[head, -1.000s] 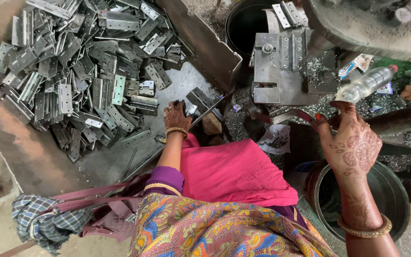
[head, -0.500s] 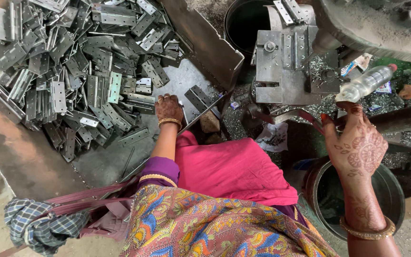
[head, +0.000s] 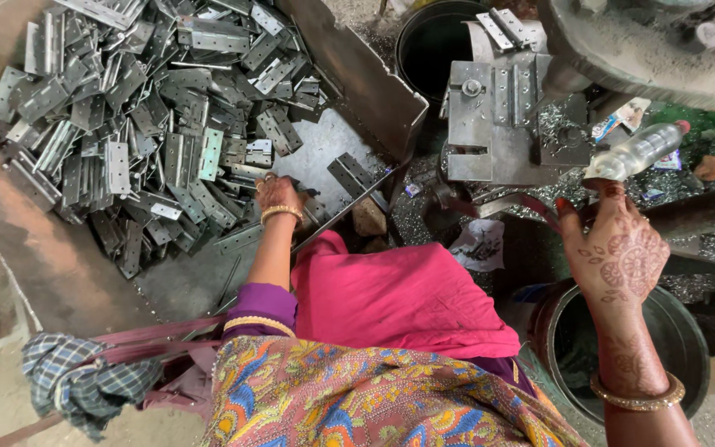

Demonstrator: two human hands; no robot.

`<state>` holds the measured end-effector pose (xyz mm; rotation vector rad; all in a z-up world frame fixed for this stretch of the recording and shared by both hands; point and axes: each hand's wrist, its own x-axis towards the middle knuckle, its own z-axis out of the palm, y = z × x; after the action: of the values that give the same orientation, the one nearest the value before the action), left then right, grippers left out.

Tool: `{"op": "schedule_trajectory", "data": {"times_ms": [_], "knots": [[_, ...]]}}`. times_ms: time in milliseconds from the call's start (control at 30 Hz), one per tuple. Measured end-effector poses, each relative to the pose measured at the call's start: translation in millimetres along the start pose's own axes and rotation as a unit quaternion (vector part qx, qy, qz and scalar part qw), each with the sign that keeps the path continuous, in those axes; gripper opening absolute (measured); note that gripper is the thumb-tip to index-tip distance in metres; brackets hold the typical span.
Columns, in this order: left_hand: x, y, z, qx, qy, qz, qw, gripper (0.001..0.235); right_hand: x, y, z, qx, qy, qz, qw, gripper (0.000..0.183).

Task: The person places metal hinge components into a jig and uses a drill press to create holes, then moves the finished pieces into a container.

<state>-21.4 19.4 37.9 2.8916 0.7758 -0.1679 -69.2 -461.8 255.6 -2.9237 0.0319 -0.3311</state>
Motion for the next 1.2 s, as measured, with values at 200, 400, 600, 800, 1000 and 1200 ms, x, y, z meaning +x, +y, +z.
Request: {"op": "schedule_trajectory", "data": {"times_ms": [200, 400, 600, 800, 1000, 1200], "knots": [[4.0, 1.4, 10.4, 0.077, -0.050, 0.072, 0.993, 0.027, -3.3, 4.4, 4.2, 0.010, 0.013, -0.013, 1.000, 0.044], [-64.0, 84.5, -81.1, -0.088, 0.039, 0.111, 0.989, 0.034, -14.9, 10.4, 10.7, 0.040, -0.030, 0.034, 0.998, 0.041], [-100.6, 234.0, -99.3, -0.428, 0.097, 0.228, 0.869, 0.046, -27.8, 21.2, 22.1, 0.082, -0.018, 0.017, 0.996, 0.040], [-157.1, 318.7, -78.5, -0.174, 0.139, 0.277, 0.935, 0.036, -26.7, 30.8, 30.9, 0.116, -0.034, 0.035, 0.992, 0.042], [-168.4, 319.0, -55.1, 0.030, 0.135, 0.318, 0.938, 0.038, -20.5, 34.1, 38.0, 0.133, -0.068, 0.027, 0.988, 0.050], [-134.5, 345.1, -70.1, 0.124, 0.076, 0.297, 0.944, 0.045, -18.8, 41.6, 46.7, 0.125, -0.163, 0.053, 0.977, 0.058]]}}
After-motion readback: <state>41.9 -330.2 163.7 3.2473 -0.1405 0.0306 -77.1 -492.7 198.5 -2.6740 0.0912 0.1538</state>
